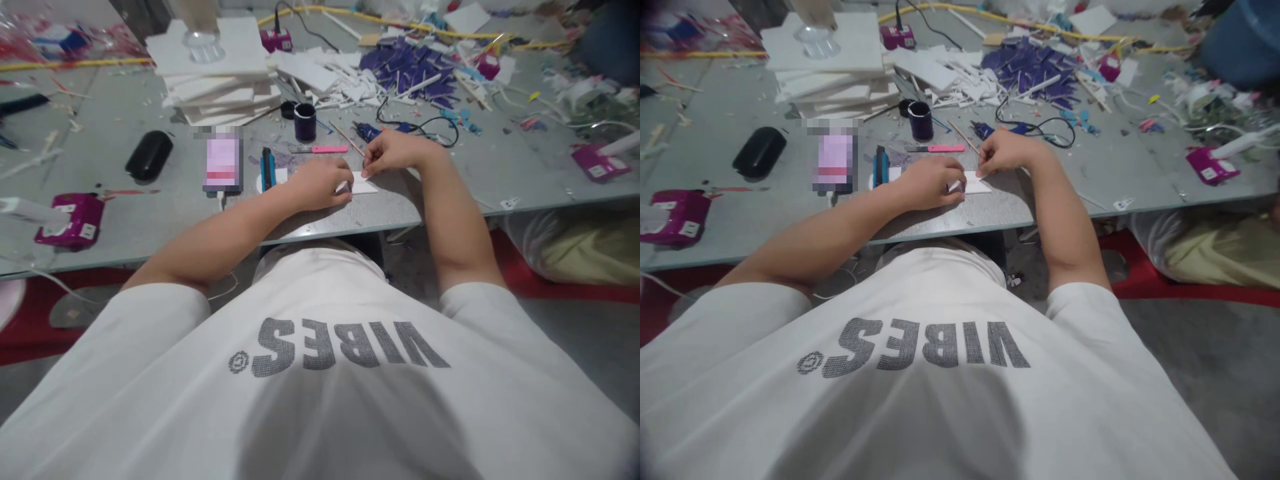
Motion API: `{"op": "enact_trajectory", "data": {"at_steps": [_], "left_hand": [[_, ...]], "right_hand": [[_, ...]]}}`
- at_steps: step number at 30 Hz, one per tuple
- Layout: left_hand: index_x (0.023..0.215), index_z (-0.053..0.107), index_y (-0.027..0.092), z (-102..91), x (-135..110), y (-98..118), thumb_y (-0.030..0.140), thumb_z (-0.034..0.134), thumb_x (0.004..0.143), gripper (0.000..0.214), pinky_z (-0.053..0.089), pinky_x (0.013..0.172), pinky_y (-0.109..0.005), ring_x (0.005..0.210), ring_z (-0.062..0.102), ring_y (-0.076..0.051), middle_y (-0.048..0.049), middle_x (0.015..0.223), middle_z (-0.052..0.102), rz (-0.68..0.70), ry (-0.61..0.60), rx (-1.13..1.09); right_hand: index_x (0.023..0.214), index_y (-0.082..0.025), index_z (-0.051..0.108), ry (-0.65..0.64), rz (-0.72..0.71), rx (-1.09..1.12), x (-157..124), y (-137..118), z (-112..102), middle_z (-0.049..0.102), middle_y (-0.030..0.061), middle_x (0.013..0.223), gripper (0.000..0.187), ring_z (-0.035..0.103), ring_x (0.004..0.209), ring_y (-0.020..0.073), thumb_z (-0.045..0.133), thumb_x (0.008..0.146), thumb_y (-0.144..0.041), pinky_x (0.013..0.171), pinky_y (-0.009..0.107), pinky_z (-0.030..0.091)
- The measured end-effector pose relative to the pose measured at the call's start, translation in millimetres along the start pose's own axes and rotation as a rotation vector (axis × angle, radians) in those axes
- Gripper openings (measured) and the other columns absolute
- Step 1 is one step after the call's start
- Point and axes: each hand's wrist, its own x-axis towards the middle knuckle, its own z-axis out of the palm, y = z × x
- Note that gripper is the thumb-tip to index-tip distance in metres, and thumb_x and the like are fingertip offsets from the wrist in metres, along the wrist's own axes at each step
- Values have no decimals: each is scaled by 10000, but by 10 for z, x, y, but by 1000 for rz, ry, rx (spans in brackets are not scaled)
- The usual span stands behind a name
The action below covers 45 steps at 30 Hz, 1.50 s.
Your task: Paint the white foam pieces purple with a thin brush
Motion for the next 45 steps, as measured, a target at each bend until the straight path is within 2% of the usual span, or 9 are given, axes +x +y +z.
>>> {"op": "enact_trajectory", "data": {"at_steps": [3,8,13,17,24,29,34,41,45], "left_hand": [[1401,919,292,-11,8,22,479,728,1115,391,566,1185,-522,1400,799,-393,-133,1539,844,-49,-31,15],[1424,927,303,-47,0,60,442,724,1111,398,558,1217,-547,1427,782,-403,-150,1534,839,-43,-43,-11],[1430,911,273,-41,5,55,451,721,1119,406,566,1200,-537,1400,792,-403,-161,1533,841,-39,-48,4],[1440,902,265,-37,10,37,461,708,1124,419,563,1215,-571,1413,779,-427,-176,1521,838,-30,-47,-5],[1421,896,260,-54,6,19,482,685,1123,428,574,1220,-557,1404,778,-412,-174,1515,836,-8,-50,-1],[1420,897,271,-66,8,0,479,701,1113,419,573,1241,-581,1419,769,-418,-170,1534,829,-10,-50,-38],[1415,902,290,-58,13,-27,488,718,1116,403,579,1237,-533,1403,787,-378,-137,1520,839,2,-37,-13],[1405,909,268,-20,16,-19,450,726,1102,398,598,1204,-522,1404,806,-384,-151,1532,845,-4,-27,4],[1404,910,305,-9,5,-31,459,731,1104,382,598,1215,-521,1417,799,-374,-133,1552,842,-5,-7,7]], "right_hand": [[954,-203,798,15,-25,-22,-12,-17,-12,718,-4,790,263,598,838,168,1010,996,-354,861,395,468],[951,-205,799,10,-13,-25,-24,-49,-23,750,0,819,269,609,875,185,1031,979,-340,906,406,474],[932,-196,796,16,-13,-35,-35,-49,-20,713,-6,805,239,573,869,170,1001,1012,-290,981,426,462],[922,-205,786,26,-13,-15,-4,-9,-7,696,-28,785,270,582,877,171,1024,993,-309,1046,415,470],[949,-218,775,12,-12,-19,0,7,-18,704,-16,795,317,567,857,165,1037,1002,-388,930,406,507],[931,-227,750,-3,-30,2,-32,-24,-30,673,-31,762,384,556,842,156,1044,1008,-462,1079,454,577],[930,-232,788,-5,-29,28,-40,-17,-8,663,-33,694,365,554,769,153,1037,1002,-489,972,424,545],[953,-200,842,-34,-35,74,-35,19,-38,714,2,706,217,611,767,168,988,1006,-351,860,412,505],[953,-241,857,-52,-55,84,9,78,-49,724,10,720,341,633,783,197,1038,922,-527,832,413,538]]}}
